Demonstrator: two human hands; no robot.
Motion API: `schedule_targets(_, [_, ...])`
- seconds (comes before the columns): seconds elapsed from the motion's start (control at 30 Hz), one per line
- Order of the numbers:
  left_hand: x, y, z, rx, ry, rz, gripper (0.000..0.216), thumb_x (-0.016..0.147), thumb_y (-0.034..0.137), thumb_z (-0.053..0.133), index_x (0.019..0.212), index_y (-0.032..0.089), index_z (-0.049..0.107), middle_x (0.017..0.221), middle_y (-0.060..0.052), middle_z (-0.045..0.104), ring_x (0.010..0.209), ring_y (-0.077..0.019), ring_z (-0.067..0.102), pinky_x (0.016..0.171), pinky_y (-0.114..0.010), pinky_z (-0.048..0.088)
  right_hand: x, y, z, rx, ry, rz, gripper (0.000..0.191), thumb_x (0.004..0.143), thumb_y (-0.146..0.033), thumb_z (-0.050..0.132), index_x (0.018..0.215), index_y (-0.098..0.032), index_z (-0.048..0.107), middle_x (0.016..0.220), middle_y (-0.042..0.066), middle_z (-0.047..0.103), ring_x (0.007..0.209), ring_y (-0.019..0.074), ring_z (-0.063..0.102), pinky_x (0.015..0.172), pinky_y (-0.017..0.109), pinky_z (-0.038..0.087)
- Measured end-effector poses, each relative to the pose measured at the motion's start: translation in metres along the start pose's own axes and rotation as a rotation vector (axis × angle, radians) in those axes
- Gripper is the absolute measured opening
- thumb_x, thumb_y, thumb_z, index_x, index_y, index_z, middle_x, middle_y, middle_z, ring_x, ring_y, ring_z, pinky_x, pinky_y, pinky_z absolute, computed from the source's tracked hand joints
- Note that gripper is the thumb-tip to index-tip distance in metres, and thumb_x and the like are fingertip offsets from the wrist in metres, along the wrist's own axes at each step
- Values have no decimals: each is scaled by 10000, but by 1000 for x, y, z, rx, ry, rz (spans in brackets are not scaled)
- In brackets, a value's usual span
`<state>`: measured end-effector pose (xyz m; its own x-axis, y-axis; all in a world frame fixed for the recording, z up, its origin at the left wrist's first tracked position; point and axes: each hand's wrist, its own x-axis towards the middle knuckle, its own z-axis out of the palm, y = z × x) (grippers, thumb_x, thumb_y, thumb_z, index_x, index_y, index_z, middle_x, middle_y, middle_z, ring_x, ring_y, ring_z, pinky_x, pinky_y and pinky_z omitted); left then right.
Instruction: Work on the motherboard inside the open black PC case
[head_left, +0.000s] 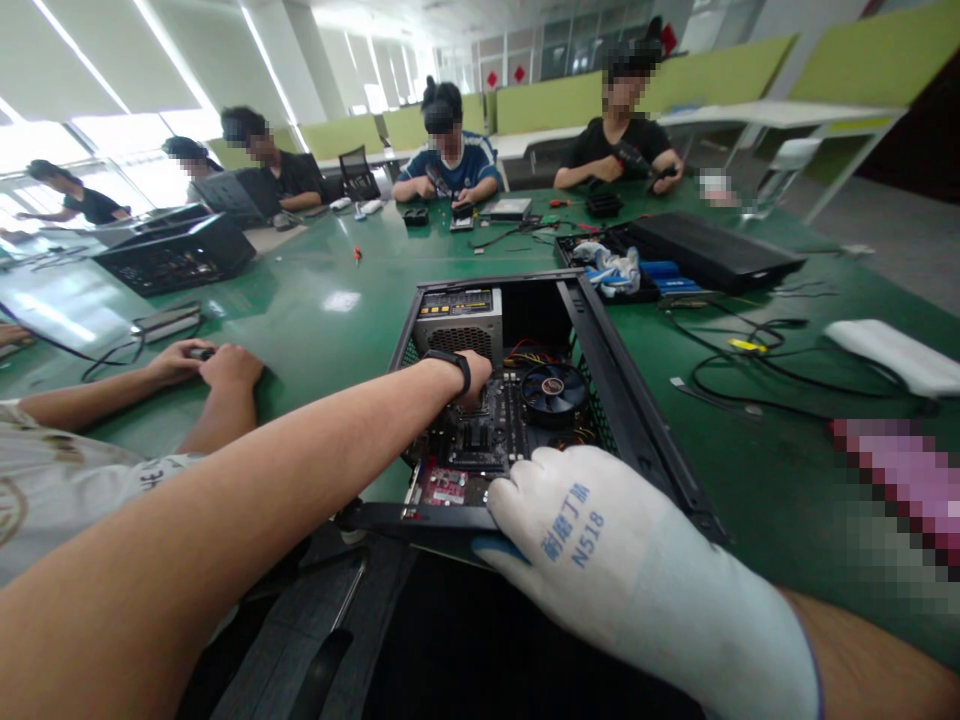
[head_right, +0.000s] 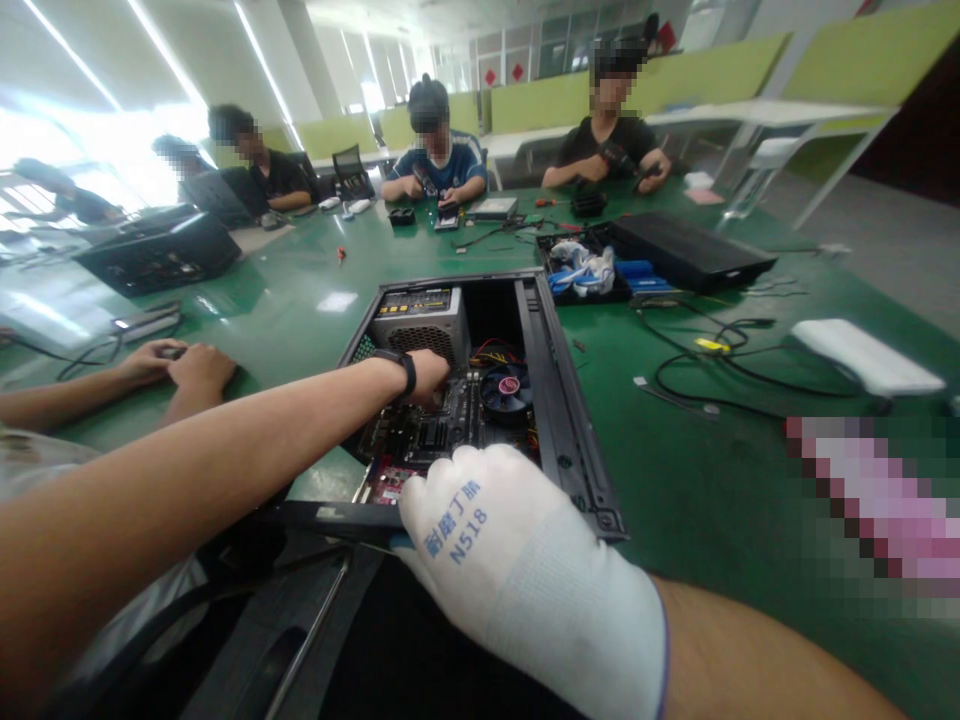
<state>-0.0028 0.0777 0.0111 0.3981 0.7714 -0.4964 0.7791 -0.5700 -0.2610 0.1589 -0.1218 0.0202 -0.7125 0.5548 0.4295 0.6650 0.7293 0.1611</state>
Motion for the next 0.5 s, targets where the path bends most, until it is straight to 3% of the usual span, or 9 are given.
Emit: schedule_targets(0.5, [0,0,-1,1,-7,-22,481,592,339,829,1035,162,760,1063,-133,749,1027,-267,683,872,-265,519,0,0,0,2,6,4,208,911,-413,542,989,-227,591,818,33,603,704,196,529,683,362,290])
